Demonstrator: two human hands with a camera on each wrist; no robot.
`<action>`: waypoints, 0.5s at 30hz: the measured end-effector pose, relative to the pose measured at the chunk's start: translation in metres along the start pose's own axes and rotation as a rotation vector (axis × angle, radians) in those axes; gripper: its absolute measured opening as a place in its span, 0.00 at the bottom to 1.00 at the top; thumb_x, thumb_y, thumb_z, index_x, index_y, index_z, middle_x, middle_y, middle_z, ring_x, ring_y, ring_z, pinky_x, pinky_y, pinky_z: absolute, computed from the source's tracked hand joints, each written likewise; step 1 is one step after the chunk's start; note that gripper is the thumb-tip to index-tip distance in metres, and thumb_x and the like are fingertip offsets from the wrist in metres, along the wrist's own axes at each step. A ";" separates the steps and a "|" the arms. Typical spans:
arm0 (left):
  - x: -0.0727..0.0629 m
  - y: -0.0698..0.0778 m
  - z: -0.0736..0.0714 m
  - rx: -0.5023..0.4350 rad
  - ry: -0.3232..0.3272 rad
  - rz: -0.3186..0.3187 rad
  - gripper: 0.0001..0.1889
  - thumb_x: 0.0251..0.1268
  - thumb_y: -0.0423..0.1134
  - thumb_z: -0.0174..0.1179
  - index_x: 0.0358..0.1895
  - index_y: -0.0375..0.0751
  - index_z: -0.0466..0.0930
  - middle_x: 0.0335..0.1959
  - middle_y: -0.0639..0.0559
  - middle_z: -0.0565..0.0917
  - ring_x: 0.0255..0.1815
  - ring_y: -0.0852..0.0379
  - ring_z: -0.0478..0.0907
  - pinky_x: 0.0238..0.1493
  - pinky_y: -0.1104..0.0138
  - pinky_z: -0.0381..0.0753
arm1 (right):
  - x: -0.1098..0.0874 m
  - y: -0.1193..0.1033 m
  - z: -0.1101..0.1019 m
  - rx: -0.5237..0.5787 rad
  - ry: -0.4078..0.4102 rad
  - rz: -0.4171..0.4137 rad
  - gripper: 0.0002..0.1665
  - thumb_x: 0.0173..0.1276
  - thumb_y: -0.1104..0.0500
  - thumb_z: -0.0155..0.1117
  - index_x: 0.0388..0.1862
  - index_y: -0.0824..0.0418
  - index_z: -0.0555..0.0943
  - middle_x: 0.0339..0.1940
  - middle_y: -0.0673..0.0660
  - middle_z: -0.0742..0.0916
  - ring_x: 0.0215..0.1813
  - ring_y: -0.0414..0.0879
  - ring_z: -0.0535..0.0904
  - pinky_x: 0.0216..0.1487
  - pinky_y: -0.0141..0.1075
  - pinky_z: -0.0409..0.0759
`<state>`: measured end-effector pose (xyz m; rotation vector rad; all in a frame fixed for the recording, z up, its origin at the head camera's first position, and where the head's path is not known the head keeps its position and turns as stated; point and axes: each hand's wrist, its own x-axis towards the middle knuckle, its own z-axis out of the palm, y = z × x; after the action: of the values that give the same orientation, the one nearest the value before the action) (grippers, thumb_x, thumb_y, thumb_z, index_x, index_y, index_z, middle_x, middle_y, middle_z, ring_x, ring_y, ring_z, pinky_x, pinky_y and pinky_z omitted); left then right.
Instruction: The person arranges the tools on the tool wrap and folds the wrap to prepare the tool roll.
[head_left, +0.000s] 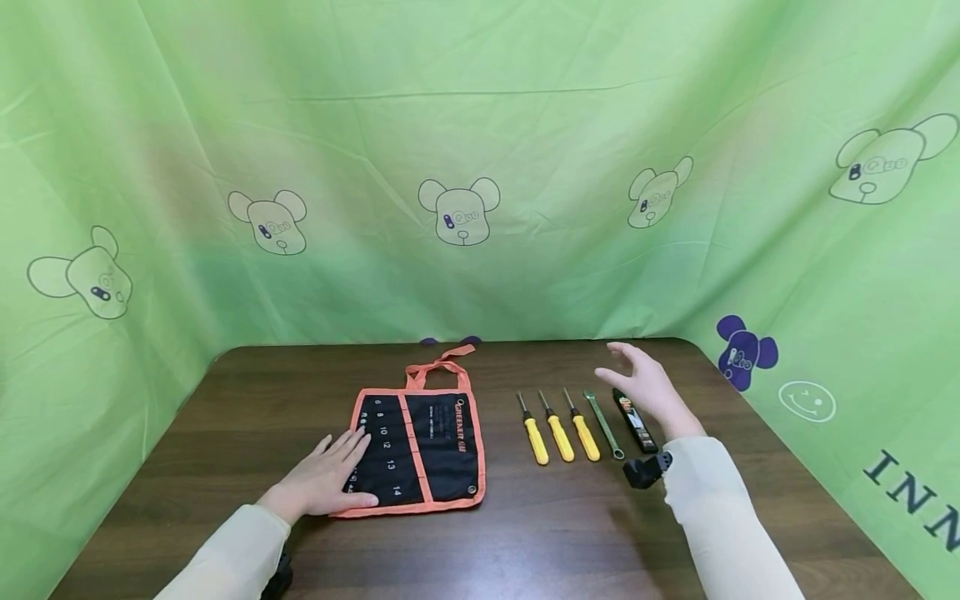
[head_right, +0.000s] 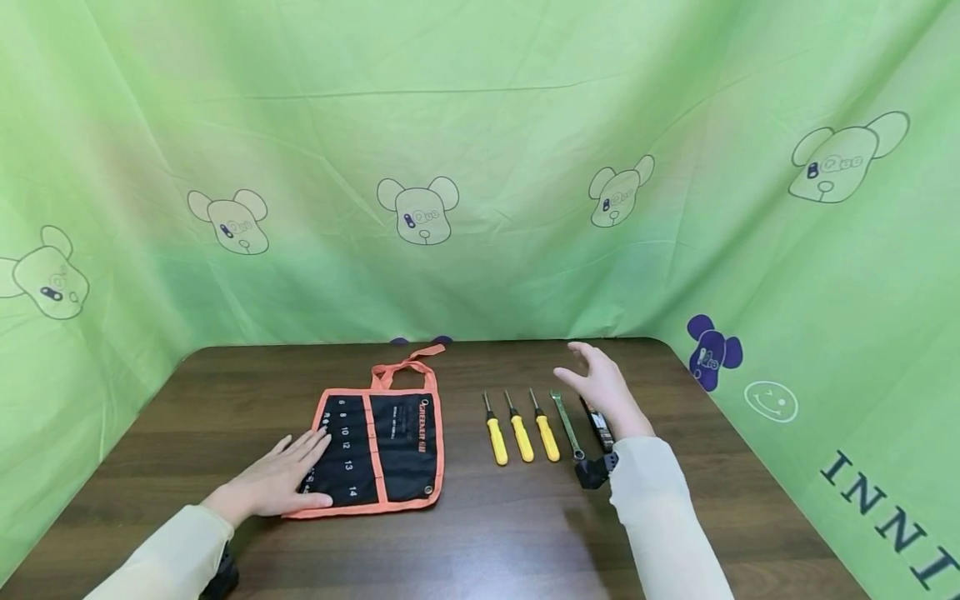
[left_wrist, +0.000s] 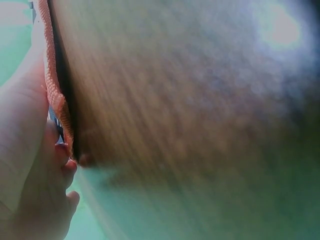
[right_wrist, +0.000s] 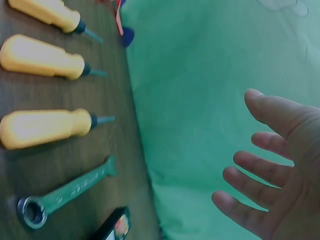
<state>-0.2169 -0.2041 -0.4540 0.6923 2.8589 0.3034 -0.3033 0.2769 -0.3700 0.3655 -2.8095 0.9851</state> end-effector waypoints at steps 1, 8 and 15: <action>0.000 0.000 0.000 -0.002 0.000 0.001 0.51 0.53 0.71 0.49 0.69 0.31 0.53 0.70 0.37 0.54 0.70 0.43 0.48 0.64 0.46 0.46 | -0.001 0.003 0.000 -0.003 0.006 0.007 0.39 0.66 0.46 0.58 0.65 0.71 0.61 0.59 0.72 0.71 0.60 0.67 0.64 0.56 0.57 0.62; 0.000 0.001 0.000 0.006 0.003 -0.002 0.51 0.54 0.71 0.49 0.70 0.32 0.53 0.70 0.37 0.53 0.70 0.43 0.48 0.64 0.46 0.45 | -0.006 0.023 -0.001 0.014 0.049 0.027 0.35 0.67 0.53 0.59 0.63 0.73 0.63 0.57 0.75 0.71 0.58 0.68 0.67 0.55 0.56 0.64; 0.000 0.002 0.000 0.009 0.008 -0.001 0.51 0.54 0.71 0.49 0.70 0.32 0.53 0.70 0.37 0.53 0.70 0.43 0.48 0.65 0.47 0.45 | -0.016 0.037 0.000 0.008 0.050 0.071 0.34 0.68 0.53 0.58 0.62 0.75 0.63 0.56 0.77 0.71 0.55 0.69 0.70 0.53 0.56 0.67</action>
<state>-0.2158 -0.2027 -0.4540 0.6931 2.8694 0.2944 -0.2980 0.3074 -0.3958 0.2408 -2.7919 1.0051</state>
